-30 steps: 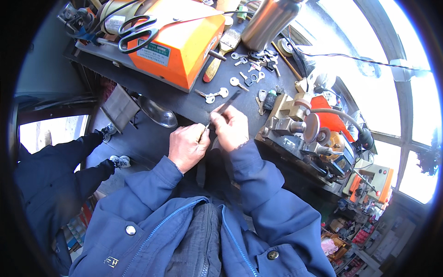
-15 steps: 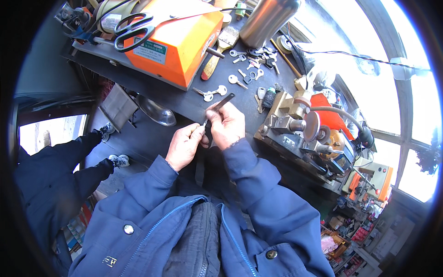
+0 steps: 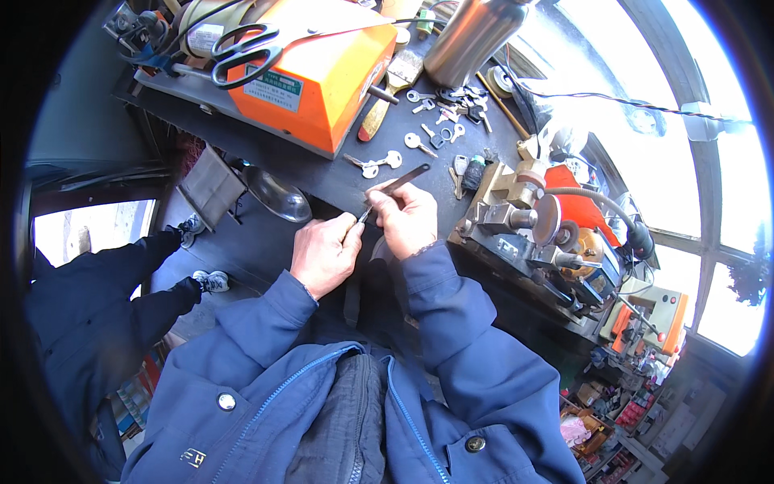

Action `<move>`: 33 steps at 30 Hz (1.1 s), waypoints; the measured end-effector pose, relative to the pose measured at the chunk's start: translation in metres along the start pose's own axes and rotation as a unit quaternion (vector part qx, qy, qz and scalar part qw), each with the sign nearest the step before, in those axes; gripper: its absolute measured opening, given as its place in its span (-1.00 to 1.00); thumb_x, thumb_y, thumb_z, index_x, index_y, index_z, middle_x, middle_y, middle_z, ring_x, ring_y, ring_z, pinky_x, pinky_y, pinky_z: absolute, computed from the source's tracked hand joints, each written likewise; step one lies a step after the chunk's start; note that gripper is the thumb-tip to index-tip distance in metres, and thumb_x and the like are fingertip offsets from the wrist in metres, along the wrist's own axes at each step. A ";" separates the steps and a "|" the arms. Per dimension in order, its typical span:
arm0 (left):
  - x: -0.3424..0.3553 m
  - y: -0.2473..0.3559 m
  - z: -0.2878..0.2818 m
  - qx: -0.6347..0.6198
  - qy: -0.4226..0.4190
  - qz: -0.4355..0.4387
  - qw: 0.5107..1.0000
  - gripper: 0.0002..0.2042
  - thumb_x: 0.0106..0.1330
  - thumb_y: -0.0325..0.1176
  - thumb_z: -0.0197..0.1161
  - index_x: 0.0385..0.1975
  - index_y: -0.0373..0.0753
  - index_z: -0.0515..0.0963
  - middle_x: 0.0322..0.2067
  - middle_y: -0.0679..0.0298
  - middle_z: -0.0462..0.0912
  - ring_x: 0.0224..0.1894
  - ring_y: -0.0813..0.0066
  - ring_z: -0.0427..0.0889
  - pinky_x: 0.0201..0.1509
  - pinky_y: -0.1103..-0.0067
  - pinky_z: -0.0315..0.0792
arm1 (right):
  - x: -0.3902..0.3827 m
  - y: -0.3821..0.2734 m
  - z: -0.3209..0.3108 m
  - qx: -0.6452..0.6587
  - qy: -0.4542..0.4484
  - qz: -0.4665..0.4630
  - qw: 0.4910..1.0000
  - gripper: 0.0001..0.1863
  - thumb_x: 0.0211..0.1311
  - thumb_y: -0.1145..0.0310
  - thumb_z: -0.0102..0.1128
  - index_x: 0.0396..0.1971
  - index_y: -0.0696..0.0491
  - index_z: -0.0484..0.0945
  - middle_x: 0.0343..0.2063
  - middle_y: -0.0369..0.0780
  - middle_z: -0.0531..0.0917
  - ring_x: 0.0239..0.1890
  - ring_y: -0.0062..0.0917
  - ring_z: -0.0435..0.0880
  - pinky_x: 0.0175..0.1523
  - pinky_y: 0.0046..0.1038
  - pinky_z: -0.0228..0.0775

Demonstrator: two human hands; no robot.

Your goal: The person secures a key in a key-cutting machine, grinds its profile against a rotating wheel, and repeatedly checks the cut by comparing it to the original key. After finishing, the person hands the duplicated key to a customer.

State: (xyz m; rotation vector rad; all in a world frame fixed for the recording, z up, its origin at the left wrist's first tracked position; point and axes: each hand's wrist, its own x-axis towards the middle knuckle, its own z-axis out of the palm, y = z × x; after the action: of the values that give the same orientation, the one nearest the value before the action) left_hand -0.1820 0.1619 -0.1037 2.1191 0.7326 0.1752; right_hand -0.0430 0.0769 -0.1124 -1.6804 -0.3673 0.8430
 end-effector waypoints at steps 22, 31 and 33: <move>0.015 -0.010 -0.015 0.175 0.014 0.227 0.958 -0.83 0.30 -0.25 0.29 -0.46 -0.17 0.54 -0.54 0.25 0.62 -0.50 0.23 0.63 -0.34 0.39 0.48 | -0.004 -0.001 -0.003 -0.096 -0.013 -0.017 0.995 -0.92 0.29 0.53 0.25 -0.27 0.18 0.66 -0.50 -0.33 0.65 -0.50 -0.72 0.53 -0.38 -0.60 0.41; 0.000 -0.011 0.018 -0.628 -0.178 -0.265 0.709 -0.64 0.54 -0.05 0.09 -0.42 -0.19 0.44 -0.55 0.29 0.56 -0.58 0.48 0.64 -0.55 0.64 0.51 | -0.004 0.001 -0.001 -0.163 0.033 -0.122 0.978 -0.94 0.31 0.59 0.19 -0.27 0.16 0.61 -0.51 -0.31 0.62 -0.48 -0.72 0.54 -0.34 -0.60 0.42; -0.003 -0.009 0.024 -0.627 -0.145 -0.265 0.718 -0.66 0.54 -0.08 0.10 -0.44 -0.19 0.44 -0.55 0.30 0.57 -0.59 0.47 0.63 -0.55 0.63 0.50 | -0.002 0.005 -0.001 -0.149 0.067 -0.139 0.977 -0.95 0.35 0.57 0.18 -0.27 0.14 0.61 -0.54 -0.35 0.59 -0.52 -0.76 0.50 -0.41 -0.64 0.37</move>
State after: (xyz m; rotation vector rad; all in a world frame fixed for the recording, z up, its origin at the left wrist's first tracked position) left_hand -0.1792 0.1476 -0.1252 0.5606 0.6814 -0.0066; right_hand -0.0449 0.0734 -0.1168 -1.8949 -0.6447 0.4800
